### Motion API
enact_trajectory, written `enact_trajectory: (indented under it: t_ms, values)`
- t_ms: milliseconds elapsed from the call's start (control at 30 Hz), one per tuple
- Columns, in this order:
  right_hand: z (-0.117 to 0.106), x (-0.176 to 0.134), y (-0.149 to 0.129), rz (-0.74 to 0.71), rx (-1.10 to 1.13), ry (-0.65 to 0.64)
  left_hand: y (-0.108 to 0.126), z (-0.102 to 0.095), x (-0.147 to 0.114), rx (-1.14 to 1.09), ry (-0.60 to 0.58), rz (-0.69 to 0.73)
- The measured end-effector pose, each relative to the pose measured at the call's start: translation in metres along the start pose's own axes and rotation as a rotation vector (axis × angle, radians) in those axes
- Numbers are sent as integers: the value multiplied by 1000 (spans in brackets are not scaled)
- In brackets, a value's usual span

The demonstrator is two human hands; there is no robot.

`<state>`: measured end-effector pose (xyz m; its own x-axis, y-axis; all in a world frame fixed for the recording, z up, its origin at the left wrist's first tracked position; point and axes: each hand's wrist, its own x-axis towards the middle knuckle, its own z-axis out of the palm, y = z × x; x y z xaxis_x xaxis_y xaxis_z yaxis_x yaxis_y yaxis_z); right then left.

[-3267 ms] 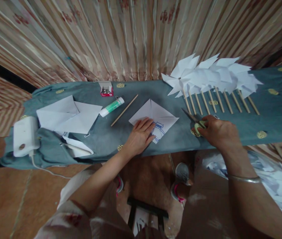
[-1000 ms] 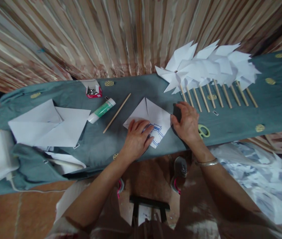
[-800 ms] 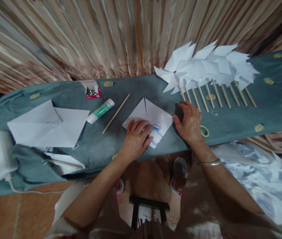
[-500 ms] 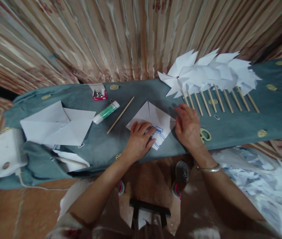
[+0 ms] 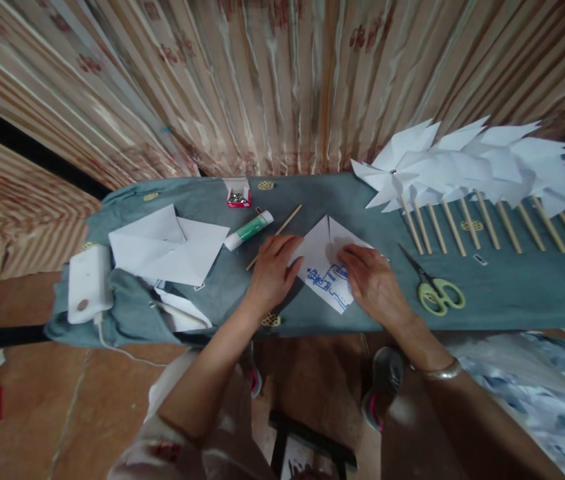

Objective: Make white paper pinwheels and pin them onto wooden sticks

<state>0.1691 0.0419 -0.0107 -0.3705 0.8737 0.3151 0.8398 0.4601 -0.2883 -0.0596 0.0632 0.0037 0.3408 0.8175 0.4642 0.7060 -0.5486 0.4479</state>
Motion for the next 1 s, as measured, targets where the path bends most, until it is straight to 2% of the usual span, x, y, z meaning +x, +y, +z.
enact_trajectory:
  t_ms: [67,133,267,433,567,667,733,767,833,900,933,1000]
  values:
    - [0,0,-1,-4,0,5,-15,-13,3,73,59,-57]
    - [1,0,-1,-6,4,11,-28,-25,6,164,79,-173]
    - [1,0,-2,1,6,21,-45,-43,9,336,-20,-389]
    - [4,-1,1,-7,18,31,-58,-45,10,400,-125,-450]
    - [6,-2,2,21,51,65,-68,-42,12,331,-71,-468]
    - [4,-1,-1,78,151,128,-58,-40,15,122,55,-462]
    - [1,1,-6,148,298,179,-39,-35,16,-125,114,-464]
    - [-1,2,-10,203,409,196,-27,-31,16,-288,108,-485]
    - [-4,5,-19,339,718,166,-1,-21,14,-649,-7,-542]
    - [-7,7,-28,463,1111,40,24,-10,9,-954,-170,-588]
    - [-8,8,-33,506,1300,-39,33,-6,6,-1067,-221,-634]
    - [-10,9,-40,584,1570,-104,46,-1,0,-1222,-301,-711]
